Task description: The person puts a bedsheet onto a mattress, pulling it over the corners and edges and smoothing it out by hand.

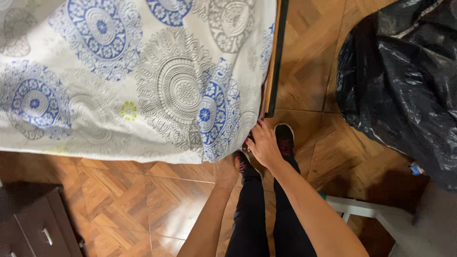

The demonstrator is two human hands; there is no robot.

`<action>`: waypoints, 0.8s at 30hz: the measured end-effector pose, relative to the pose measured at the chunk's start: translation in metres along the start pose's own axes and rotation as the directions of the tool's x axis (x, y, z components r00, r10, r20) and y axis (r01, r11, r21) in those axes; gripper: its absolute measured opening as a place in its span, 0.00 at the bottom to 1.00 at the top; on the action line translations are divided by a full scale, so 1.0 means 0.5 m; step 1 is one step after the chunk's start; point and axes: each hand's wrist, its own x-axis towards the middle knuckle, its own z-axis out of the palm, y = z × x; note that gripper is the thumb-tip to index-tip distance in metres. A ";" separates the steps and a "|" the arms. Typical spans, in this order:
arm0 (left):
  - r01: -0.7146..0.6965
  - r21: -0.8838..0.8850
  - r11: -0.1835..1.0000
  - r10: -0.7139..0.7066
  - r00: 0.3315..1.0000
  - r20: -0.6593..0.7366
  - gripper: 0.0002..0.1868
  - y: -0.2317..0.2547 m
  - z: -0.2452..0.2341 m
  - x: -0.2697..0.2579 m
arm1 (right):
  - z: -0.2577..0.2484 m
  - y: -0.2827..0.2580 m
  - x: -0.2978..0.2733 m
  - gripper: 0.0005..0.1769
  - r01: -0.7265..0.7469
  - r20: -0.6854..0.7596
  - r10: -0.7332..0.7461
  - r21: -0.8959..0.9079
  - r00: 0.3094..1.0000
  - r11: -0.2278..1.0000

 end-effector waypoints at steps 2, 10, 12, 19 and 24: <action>0.061 0.015 0.998 -0.062 0.996 0.070 0.30 0.012 -0.013 0.009 | 0.011 0.014 0.007 0.32 -0.089 0.117 0.083 0.045 0.990 0.995; -0.023 0.093 0.995 0.031 0.996 -0.087 0.23 0.012 -0.005 -0.011 | -0.044 0.014 0.097 0.29 -0.452 0.169 0.442 0.580 0.881 0.678; -0.040 0.074 0.996 0.047 0.994 -0.097 0.25 0.035 -0.021 -0.004 | -0.039 0.018 0.124 0.21 -0.508 0.162 0.488 0.408 0.858 0.758; -0.111 0.131 0.985 0.125 0.987 -0.098 0.19 0.115 -0.071 -0.003 | 0.021 0.074 0.143 0.15 -0.588 0.205 0.589 -0.073 0.781 0.805; -0.257 -0.181 0.949 0.289 0.941 0.178 0.25 0.212 -0.172 -0.025 | 0.023 0.128 0.088 0.23 -0.631 0.130 0.629 -0.029 0.767 0.775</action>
